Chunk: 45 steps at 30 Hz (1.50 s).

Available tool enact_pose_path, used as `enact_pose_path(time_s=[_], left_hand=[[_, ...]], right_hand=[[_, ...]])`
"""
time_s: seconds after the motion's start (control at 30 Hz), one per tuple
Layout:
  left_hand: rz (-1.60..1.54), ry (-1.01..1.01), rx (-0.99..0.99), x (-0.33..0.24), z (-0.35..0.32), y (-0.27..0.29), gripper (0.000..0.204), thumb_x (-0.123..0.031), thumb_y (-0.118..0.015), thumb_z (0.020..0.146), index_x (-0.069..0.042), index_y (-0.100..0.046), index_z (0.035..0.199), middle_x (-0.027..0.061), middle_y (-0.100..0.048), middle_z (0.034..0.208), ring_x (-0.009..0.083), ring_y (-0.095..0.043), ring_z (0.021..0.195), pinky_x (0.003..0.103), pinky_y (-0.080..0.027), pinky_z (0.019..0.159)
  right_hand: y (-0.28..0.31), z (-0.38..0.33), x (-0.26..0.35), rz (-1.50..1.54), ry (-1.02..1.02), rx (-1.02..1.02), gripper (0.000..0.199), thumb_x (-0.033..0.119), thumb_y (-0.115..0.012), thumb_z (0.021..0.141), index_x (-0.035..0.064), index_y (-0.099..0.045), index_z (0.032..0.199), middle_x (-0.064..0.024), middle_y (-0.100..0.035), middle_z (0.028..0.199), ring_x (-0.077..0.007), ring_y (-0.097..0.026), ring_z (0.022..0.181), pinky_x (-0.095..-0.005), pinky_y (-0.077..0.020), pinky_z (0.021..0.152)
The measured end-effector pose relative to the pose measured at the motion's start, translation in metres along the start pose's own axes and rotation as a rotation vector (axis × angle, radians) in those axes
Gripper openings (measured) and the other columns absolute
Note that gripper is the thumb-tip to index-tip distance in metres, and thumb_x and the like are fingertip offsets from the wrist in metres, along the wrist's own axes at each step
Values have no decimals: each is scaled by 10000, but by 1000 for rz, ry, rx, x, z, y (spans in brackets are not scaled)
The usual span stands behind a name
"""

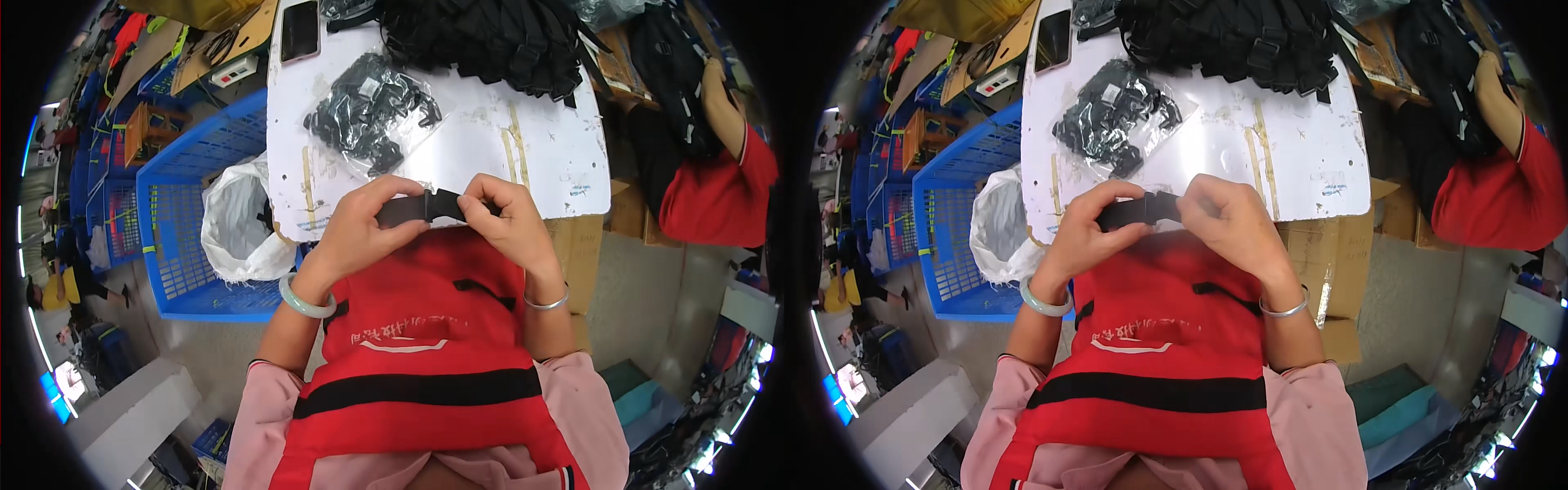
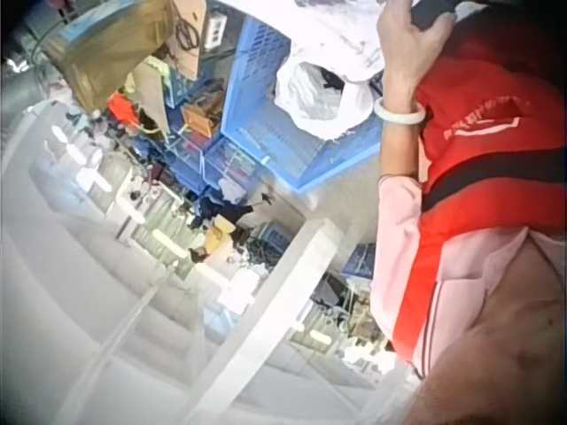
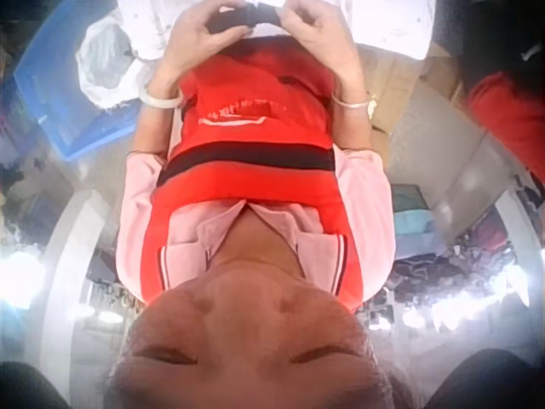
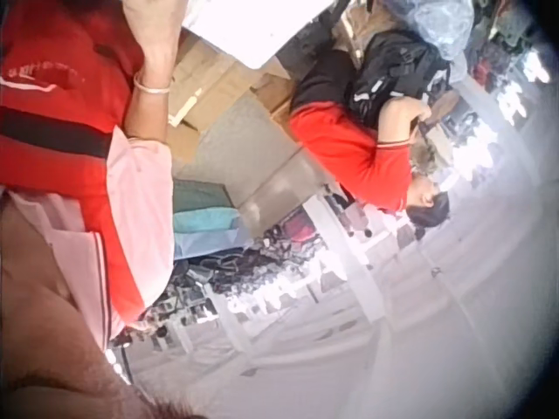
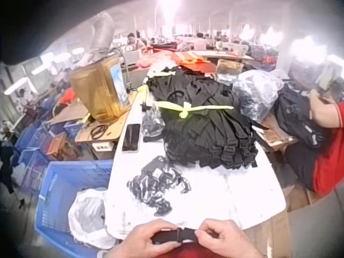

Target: The person attaches plastic buckles to straps by threading each strap through a buckle by hand and placing the finished straps into a bag.

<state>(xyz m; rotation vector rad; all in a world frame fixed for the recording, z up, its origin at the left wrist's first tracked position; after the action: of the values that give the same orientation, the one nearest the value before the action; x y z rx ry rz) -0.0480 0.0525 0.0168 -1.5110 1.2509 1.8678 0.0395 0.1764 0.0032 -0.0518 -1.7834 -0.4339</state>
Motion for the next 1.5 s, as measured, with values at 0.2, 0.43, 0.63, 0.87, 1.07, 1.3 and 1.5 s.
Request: enact_pose_path(time_s=[0.2, 0.43, 0.63, 0.87, 1.07, 1.3, 1.5], left_hand=[[141, -33, 51, -11, -18, -5, 305, -91, -707, 701, -42, -600, 982, 91, -624, 913, 205, -625, 801, 281, -491, 678], [-563, 162, 53, 18, -15, -15, 295, -77, -679, 771, -28, -523, 1016, 49, -608, 880, 125, -596, 777, 221, -462, 665], [-984, 374, 14, 53, -20, -32, 171, -133, -604, 852, -61, -501, 970, 0, -551, 852, 51, -518, 739, 177, -410, 630], [-780, 233, -286, 50, -16, 10, 191, -229, -553, 896, -46, -576, 944, 55, -597, 1048, 100, -542, 862, 202, -421, 759], [-1183, 66, -499, 61, -96, 151, 223, -153, -488, 921, 6, -566, 1057, 185, -601, 1096, 194, -625, 794, 262, -499, 636], [-1102, -265, -806, -12, -159, 233, 206, -156, -485, 917, 34, -557, 952, 153, -595, 1025, 107, -529, 628, 247, -464, 561], [-707, -446, -1008, -76, -227, 284, 199, -153, -481, 919, 25, -568, 898, 165, -597, 1034, 116, -553, 671, 253, -471, 631]], right_hand=[[-20, -12, 2, -125, 50, 93, 197, 156, -568, 849, 8, -531, 724, 31, -434, 567, -44, -360, 547, -222, -298, 480], [-33, -8, 2, 283, 85, 28, 249, 205, -635, 810, 5, -563, 940, -99, -595, 791, -157, -526, 681, -302, -441, 652], [-37, 7, 15, 77, 208, 33, 365, 213, -715, 735, 24, -569, 1012, -97, -578, 929, -218, -577, 847, -296, -455, 754], [-18, 5, 56, -197, 559, -146, 334, 192, -738, 688, 47, -575, 940, -114, -561, 904, -288, -562, 806, -343, -458, 723], [-3, 15, 20, 422, 248, 80, 278, 20, -649, 733, 1, -532, 984, -58, -599, 998, -114, -538, 922, -260, -400, 869], [-110, 8, 30, 29, 205, 392, 329, 109, -659, 771, 53, -576, 1085, -85, -627, 910, -173, -578, 877, -277, -438, 795], [-132, 13, 26, 1, 375, 323, 296, 91, -635, 777, 34, -586, 1063, -117, -592, 1041, -239, -578, 927, -304, -439, 833]])
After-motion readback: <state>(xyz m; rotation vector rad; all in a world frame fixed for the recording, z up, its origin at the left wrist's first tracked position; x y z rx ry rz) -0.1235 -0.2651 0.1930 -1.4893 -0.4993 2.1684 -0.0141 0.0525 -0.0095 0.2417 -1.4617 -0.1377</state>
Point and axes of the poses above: each hand's wrist, its own z-axis towards the middle knuckle, its own y-axis out of the back of the hand, x = y × z, the point moved 10 cm from there along z, towards the middle knuckle
